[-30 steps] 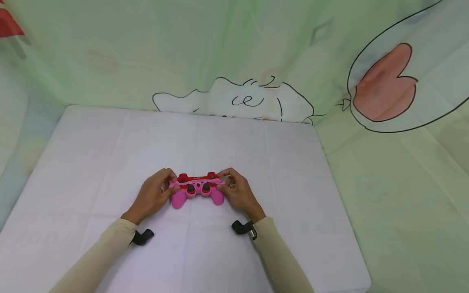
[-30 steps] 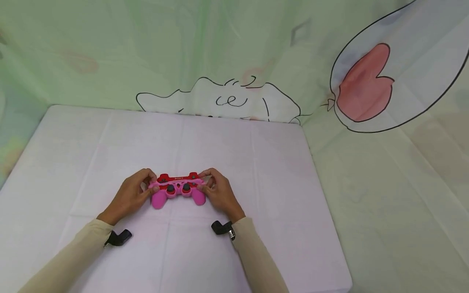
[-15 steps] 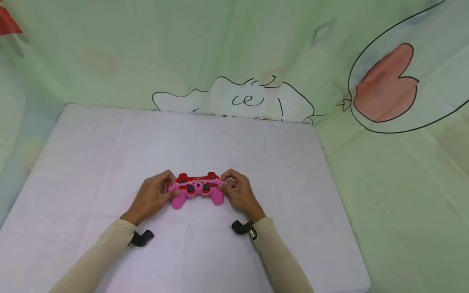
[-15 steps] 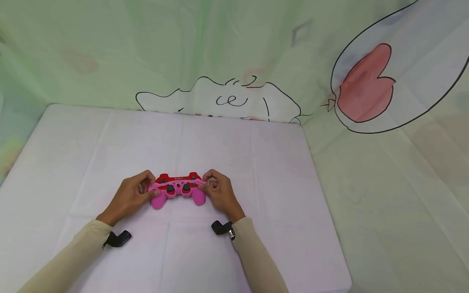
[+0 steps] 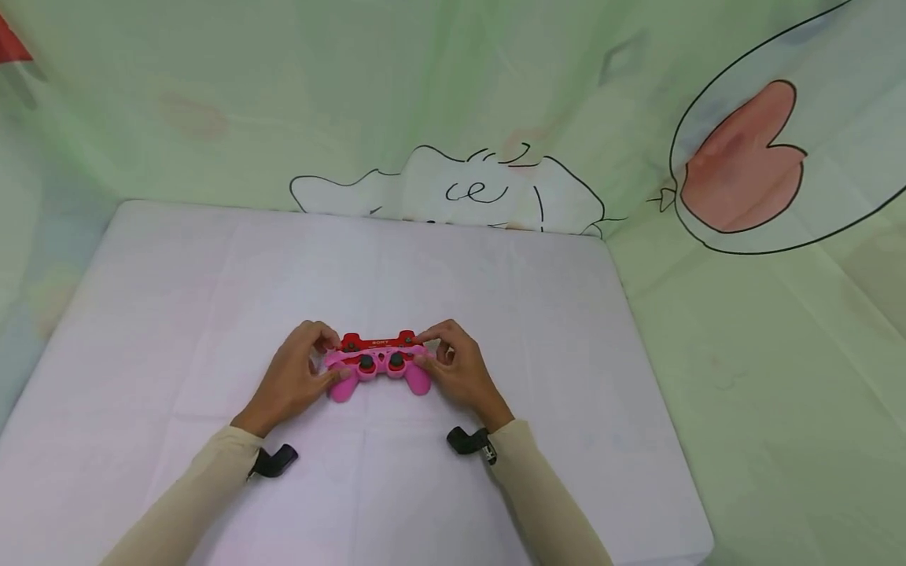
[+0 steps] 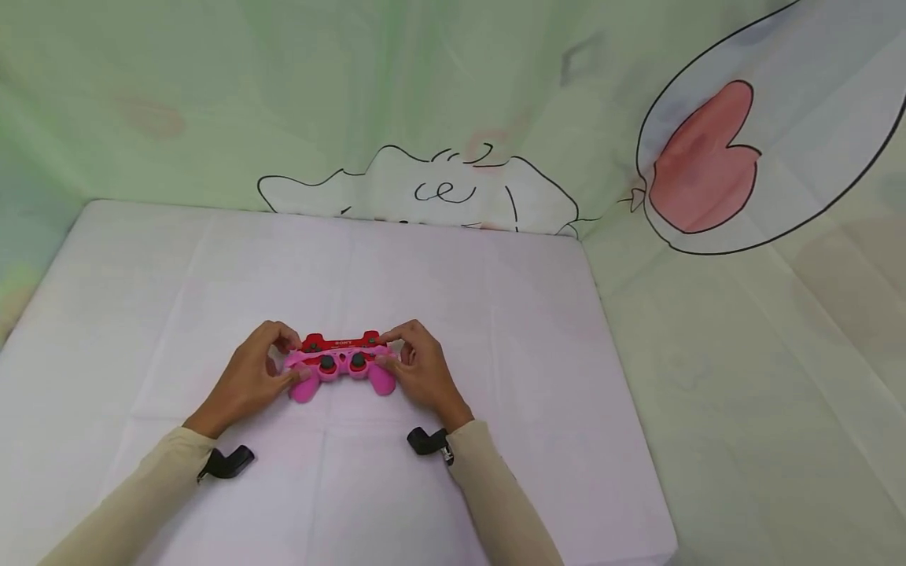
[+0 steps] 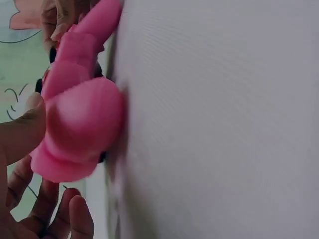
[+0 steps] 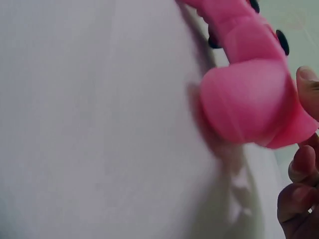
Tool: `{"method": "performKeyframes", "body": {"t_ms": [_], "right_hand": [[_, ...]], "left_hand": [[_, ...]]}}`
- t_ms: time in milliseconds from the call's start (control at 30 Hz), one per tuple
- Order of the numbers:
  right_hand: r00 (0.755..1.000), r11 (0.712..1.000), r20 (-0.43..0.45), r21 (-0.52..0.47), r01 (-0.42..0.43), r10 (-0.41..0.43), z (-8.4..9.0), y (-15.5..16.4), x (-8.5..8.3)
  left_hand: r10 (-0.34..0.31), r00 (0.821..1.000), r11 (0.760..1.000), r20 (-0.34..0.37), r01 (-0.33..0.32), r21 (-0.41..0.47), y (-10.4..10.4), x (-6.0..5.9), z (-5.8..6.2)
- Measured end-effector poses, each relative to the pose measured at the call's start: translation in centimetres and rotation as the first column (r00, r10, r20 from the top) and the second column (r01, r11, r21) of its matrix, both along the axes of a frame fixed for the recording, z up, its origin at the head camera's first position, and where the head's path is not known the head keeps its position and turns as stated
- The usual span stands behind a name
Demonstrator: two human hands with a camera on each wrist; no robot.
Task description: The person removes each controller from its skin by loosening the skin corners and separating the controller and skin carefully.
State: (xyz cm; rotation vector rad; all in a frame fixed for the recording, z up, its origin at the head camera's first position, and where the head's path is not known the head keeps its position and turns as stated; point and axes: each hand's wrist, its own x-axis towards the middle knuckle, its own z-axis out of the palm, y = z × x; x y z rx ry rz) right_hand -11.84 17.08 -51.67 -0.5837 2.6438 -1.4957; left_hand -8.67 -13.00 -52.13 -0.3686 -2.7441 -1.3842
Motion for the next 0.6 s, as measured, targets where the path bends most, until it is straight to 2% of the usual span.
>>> {"method": "performKeyframes", "body": {"t_ms": [100, 267, 467, 600], "right_hand": [[1.0, 1.0, 0.015, 0.01, -0.021, 0.021, 0.6, -0.8, -0.1], [0.998, 0.995, 0.051, 0.086, -0.043, 0.038, 1.8, -2.0, -0.3], [0.997, 0.968, 0.048, 0.24, -0.074, 0.065, 3.2, -3.3, -1.0], [0.994, 0.95, 0.077, 0.296, -0.1, 0.081, 3.9, -3.7, -1.4]], "left_hand": [[-0.009, 1.0, 0.998, 0.029, 0.007, 0.063, 0.4, -0.2, 0.2], [-0.049, 0.997, 0.987, 0.056, 0.039, 0.157, 1.5, -0.7, 0.5], [-0.051, 0.997, 0.98, 0.056, 0.039, 0.197, 2.4, -0.9, 0.3], [-0.051, 0.997, 0.979, 0.057, 0.038, 0.202, 2.7, -1.1, 0.3]]}}
